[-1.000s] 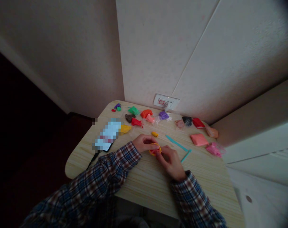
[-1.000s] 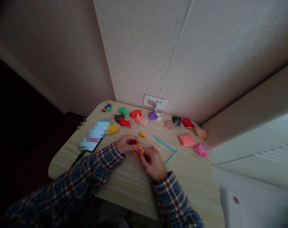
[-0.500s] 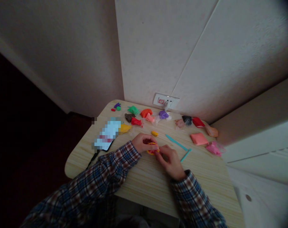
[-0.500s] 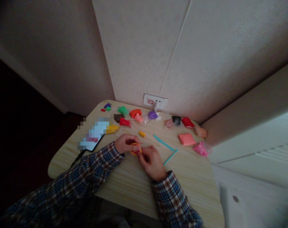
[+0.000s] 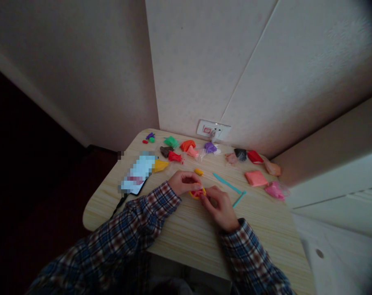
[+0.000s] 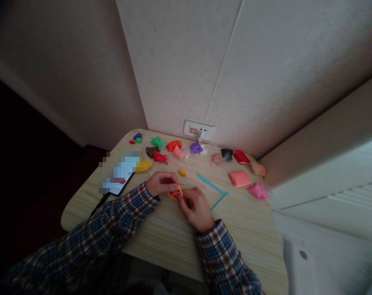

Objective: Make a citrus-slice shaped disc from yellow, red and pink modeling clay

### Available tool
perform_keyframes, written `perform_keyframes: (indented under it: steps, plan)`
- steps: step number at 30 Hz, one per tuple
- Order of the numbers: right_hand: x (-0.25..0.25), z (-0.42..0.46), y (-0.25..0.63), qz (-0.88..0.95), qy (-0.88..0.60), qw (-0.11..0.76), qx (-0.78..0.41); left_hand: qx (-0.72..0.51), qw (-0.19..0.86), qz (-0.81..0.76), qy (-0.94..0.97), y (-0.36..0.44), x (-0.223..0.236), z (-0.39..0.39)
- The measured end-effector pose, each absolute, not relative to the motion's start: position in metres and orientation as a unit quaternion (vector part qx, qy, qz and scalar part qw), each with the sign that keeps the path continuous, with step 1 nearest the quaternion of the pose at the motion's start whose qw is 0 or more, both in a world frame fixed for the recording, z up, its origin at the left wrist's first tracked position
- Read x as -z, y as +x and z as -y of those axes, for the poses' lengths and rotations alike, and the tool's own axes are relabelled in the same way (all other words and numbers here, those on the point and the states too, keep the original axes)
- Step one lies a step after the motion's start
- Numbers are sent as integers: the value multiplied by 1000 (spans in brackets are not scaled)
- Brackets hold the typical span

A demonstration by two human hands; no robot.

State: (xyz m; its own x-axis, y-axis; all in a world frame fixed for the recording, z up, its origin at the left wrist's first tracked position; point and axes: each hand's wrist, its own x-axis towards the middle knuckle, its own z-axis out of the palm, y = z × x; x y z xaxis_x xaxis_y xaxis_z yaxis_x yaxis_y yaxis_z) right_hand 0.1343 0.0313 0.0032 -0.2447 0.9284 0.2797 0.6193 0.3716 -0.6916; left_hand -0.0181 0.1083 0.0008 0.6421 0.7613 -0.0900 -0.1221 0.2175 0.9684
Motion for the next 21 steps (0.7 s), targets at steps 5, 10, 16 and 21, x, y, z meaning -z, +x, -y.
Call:
perform_keyframes:
  steps: [5, 10, 16, 21]
  plan:
    - [-3, -30, 136, 744, -523, 348, -228, -308, 726, -306, 533, -17, 3, -110]
    - [-3, -30, 137, 734, -530, 360, -223, -306, 731, -308, 527, -16, 7, -112]
    - [-5, -30, 136, 733, -527, 366, -228, -293, 741, -297, 526, -15, 5, -111]
    - [-5, -29, 137, 727, -522, 382, -230, -254, 763, -279, 526, -14, 3, -110]
